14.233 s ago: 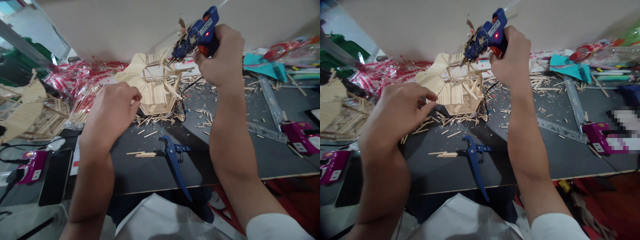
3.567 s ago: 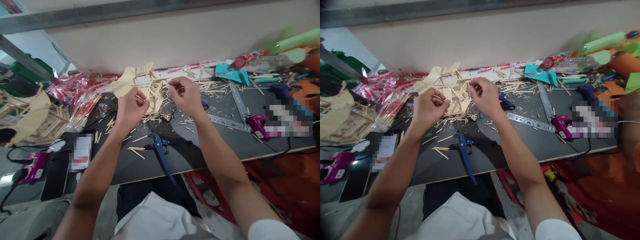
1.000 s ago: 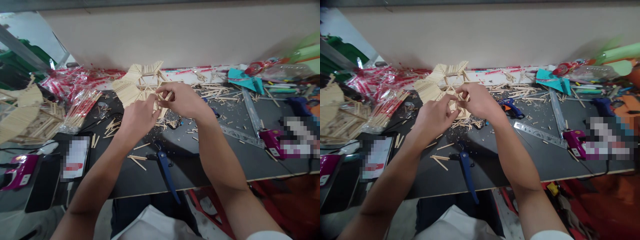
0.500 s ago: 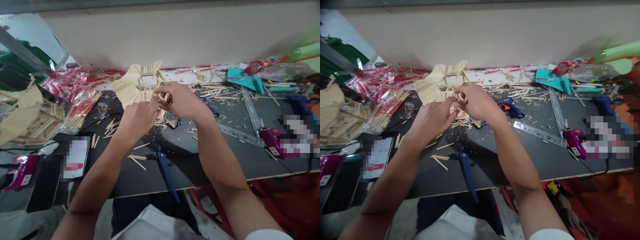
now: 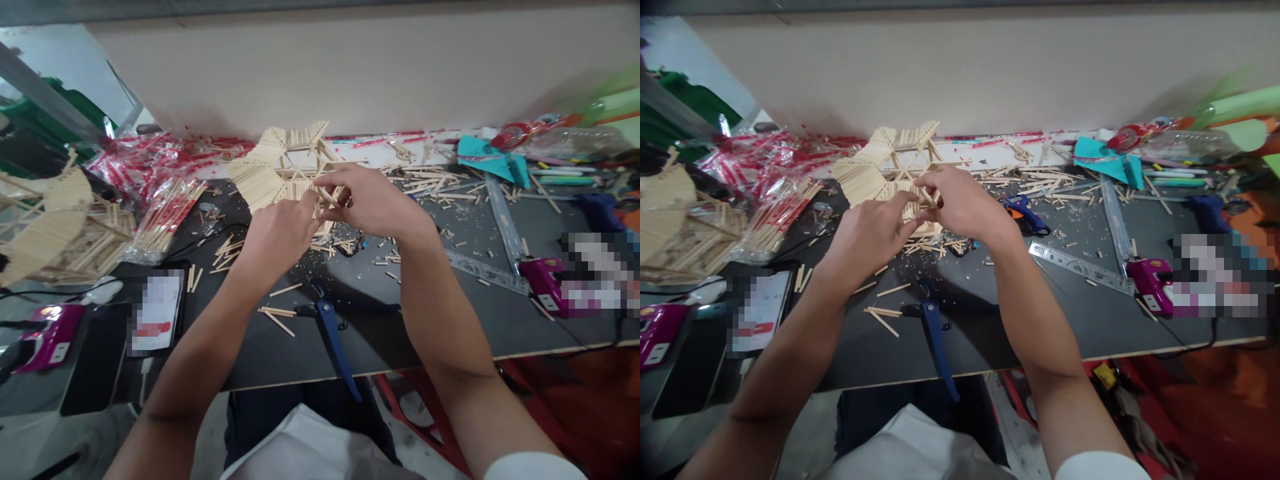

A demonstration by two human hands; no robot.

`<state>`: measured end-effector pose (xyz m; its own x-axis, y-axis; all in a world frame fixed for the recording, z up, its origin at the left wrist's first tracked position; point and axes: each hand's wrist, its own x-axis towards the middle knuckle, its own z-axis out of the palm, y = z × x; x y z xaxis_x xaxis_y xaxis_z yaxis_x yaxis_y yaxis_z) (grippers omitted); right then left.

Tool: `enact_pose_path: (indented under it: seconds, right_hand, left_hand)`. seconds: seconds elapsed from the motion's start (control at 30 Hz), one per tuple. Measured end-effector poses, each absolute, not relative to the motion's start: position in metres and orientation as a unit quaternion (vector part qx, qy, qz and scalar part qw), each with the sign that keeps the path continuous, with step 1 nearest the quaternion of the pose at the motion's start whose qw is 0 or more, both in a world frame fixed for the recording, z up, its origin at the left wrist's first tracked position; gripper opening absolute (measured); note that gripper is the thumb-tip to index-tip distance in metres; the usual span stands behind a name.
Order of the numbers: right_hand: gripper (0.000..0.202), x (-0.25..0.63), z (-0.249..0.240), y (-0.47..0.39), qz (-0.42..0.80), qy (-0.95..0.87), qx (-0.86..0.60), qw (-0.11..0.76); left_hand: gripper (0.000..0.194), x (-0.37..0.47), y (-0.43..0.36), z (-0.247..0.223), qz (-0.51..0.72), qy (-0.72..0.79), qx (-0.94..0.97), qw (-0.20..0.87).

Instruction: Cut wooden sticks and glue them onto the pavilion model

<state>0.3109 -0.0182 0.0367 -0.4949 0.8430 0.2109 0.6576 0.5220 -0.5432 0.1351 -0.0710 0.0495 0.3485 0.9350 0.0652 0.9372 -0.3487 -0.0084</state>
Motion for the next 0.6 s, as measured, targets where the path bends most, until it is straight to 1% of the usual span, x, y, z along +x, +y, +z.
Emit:
enact_pose_path:
  seconds: [0.23, 0.43, 0.53, 0.6]
  right_hand:
    - [0.048, 0.311, 0.037, -0.020, 0.204, -0.838, -0.450, 0.232]
    - [0.053, 0.309, 0.035, -0.020, 0.208, -0.834, -0.457, 0.229]
    - [0.056, 0.308, 0.039, -0.025, 0.211, -0.823, -0.475, 0.228]
    - [0.053, 0.311, 0.050, -0.037, 0.186, -0.822, -0.487, 0.229]
  left_hand:
    - [0.039, 0.129, -0.071, 0.053, -0.023, -0.554, -0.832, -0.009]
    - [0.038, 0.117, -0.073, 0.061, -0.015, -0.494, -0.869, -0.018]
    - [0.036, 0.102, -0.077, 0.073, -0.046, -0.473, -0.880, -0.022]
    - [0.034, 0.085, -0.083, 0.087, -0.096, -0.482, -0.871, -0.029]
